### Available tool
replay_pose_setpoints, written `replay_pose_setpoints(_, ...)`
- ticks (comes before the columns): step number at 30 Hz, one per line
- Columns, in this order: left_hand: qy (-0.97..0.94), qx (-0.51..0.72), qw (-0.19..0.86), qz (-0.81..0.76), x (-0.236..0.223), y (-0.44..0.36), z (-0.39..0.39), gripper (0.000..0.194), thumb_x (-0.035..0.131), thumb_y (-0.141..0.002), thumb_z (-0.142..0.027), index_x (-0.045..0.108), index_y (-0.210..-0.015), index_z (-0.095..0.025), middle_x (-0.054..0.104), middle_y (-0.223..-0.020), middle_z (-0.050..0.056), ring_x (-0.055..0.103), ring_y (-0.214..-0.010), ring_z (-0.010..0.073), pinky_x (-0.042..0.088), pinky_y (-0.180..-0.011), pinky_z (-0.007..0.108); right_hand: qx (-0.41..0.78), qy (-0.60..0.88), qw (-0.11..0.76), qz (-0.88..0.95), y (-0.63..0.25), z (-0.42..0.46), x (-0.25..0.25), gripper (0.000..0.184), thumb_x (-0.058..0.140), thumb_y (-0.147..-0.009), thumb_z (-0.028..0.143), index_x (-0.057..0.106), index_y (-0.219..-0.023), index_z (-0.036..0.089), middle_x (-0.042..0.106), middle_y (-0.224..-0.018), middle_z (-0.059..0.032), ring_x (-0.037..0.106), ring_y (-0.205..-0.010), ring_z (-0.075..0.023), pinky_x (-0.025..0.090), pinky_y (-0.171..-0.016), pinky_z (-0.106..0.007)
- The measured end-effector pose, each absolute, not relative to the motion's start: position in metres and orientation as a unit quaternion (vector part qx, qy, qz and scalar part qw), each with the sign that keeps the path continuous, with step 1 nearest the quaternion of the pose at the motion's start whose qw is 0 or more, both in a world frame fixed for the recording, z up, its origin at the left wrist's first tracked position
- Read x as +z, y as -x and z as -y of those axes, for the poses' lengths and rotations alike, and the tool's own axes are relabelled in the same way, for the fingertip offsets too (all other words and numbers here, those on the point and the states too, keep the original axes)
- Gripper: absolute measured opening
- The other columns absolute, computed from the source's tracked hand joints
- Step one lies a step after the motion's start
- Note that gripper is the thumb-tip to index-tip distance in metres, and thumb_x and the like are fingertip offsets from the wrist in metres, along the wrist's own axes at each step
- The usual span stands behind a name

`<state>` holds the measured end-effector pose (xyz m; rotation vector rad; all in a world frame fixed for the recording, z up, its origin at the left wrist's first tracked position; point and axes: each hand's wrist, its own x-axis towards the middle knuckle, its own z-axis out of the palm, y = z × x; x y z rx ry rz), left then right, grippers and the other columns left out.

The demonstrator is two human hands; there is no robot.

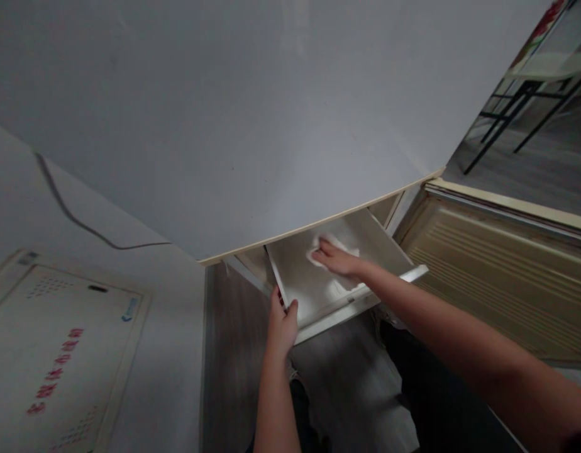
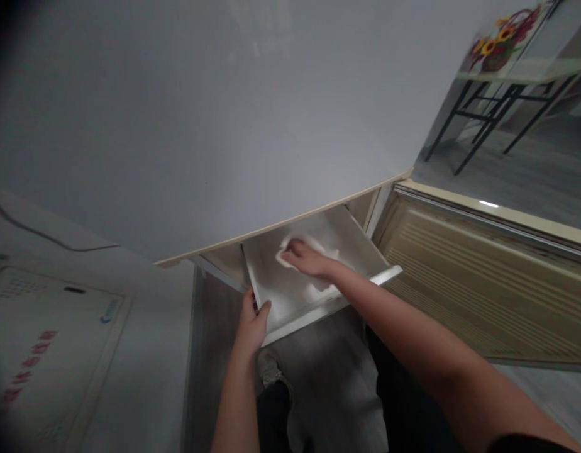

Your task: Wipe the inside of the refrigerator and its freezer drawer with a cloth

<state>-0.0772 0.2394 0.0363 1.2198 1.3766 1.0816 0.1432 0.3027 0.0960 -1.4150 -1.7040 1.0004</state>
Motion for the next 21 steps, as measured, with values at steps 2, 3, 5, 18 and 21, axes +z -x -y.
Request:
replay_pose_setpoints(2, -0.499, 0.417, 0.506, -0.567, 0.030, 0.082, -0.244, 0.051, 0.061, -0.082, -0.024, 0.048, -0.131, -0.019, 0.066, -0.125, 0.013, 0.064, -0.114, 0.0241, 0.047, -0.105, 0.042, 0.333, 0.582, 0.098, 0.735, -0.101, -0.334, 0.072, 0.067, 0.059, -0.091, 0.048, 0.050, -0.146, 0.011, 0.040, -0.155, -0.0222, 0.033, -0.145, -0.0376, 0.026, -0.118, -0.056)
replay_pose_setpoints(3, -0.505, 0.404, 0.511, -0.566, 0.027, 0.084, -0.245, 0.050, 0.059, -0.082, -0.023, 0.048, -0.131, -0.018, 0.066, -0.125, 0.013, 0.065, -0.113, 0.0234, 0.047, -0.104, 0.041, 0.290, 0.582, 0.021, 0.760, -0.085, -0.345, 0.060, 0.076, 0.063, -0.088, 0.051, 0.042, -0.153, 0.018, 0.028, -0.161, -0.0203, 0.023, -0.149, -0.0418, 0.019, -0.117, -0.063)
replay_pose_setpoints(5, -0.526, 0.388, 0.502, -0.567, 0.023, 0.086, -0.248, 0.051, 0.056, -0.081, -0.021, 0.048, -0.131, -0.017, 0.066, -0.126, 0.012, 0.064, -0.114, 0.0224, 0.047, -0.104, 0.039, 0.201, 0.548, -0.059, 0.810, -0.065, -0.361, 0.039, 0.100, 0.071, -0.078, 0.058, 0.025, -0.159, 0.023, 0.012, -0.166, -0.0178, 0.010, -0.152, -0.0442, 0.008, -0.116, -0.070)
replay_pose_setpoints(18, -0.591, 0.339, 0.424, -0.597, 0.025, 0.090, -0.251, 0.049, 0.052, -0.079, -0.020, 0.052, -0.128, -0.016, 0.063, -0.129, 0.013, 0.060, -0.121, 0.0251, 0.044, -0.106, 0.039, 0.141, 0.706, -0.017, 0.694, -0.189, -0.379, 0.035, 0.057, 0.032, -0.101, 0.046, 0.035, -0.156, 0.029, 0.034, -0.159, -0.0132, 0.027, -0.147, -0.0365, 0.024, -0.116, -0.057)
replay_pose_setpoints(21, -0.588, 0.345, 0.422, -0.598, 0.026, 0.089, -0.251, 0.050, 0.052, -0.079, -0.018, 0.052, -0.129, -0.016, 0.064, -0.129, 0.013, 0.060, -0.120, 0.0245, 0.044, -0.105, 0.038, 0.093, 0.734, -0.015, 0.672, -0.226, -0.368, 0.043, 0.059, 0.040, -0.098, 0.031, 0.037, -0.155, 0.014, 0.036, -0.156, -0.0230, 0.033, -0.143, -0.0388, 0.030, -0.114, -0.053)
